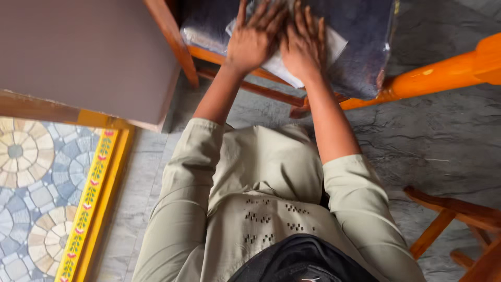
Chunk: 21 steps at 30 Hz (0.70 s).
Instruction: The person wipes a white marble dining table and a wooden chair with a grey cloth. They clean the table surface thoroughly, then move to the chair to wipe the seat cushion and the wooden frame.
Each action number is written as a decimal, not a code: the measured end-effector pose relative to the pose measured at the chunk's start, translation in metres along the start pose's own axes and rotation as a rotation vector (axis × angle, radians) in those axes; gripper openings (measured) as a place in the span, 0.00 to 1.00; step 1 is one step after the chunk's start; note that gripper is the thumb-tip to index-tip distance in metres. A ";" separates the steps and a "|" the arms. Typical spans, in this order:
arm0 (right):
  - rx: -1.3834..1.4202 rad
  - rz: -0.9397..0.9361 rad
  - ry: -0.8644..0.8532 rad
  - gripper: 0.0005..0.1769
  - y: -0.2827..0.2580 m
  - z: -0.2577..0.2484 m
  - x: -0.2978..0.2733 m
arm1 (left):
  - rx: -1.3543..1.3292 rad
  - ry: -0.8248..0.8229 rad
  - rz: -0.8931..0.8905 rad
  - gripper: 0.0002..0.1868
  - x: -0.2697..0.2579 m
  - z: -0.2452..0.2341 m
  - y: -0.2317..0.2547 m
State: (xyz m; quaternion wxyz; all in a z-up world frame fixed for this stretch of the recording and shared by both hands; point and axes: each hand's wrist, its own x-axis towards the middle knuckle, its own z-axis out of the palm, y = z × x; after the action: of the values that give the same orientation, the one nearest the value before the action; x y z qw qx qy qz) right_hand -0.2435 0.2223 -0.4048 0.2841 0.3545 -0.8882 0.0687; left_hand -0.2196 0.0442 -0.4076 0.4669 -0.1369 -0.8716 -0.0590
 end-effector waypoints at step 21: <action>0.011 0.316 -0.224 0.35 0.037 -0.045 -0.126 | -0.284 -0.287 0.094 0.29 -0.050 0.027 0.134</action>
State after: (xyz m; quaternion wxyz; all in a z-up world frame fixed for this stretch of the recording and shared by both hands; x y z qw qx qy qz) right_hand -0.1739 0.3388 -0.4344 0.1672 0.2174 -0.9586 0.0773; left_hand -0.1752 0.1695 -0.4675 0.3162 -0.2488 -0.9048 -0.1396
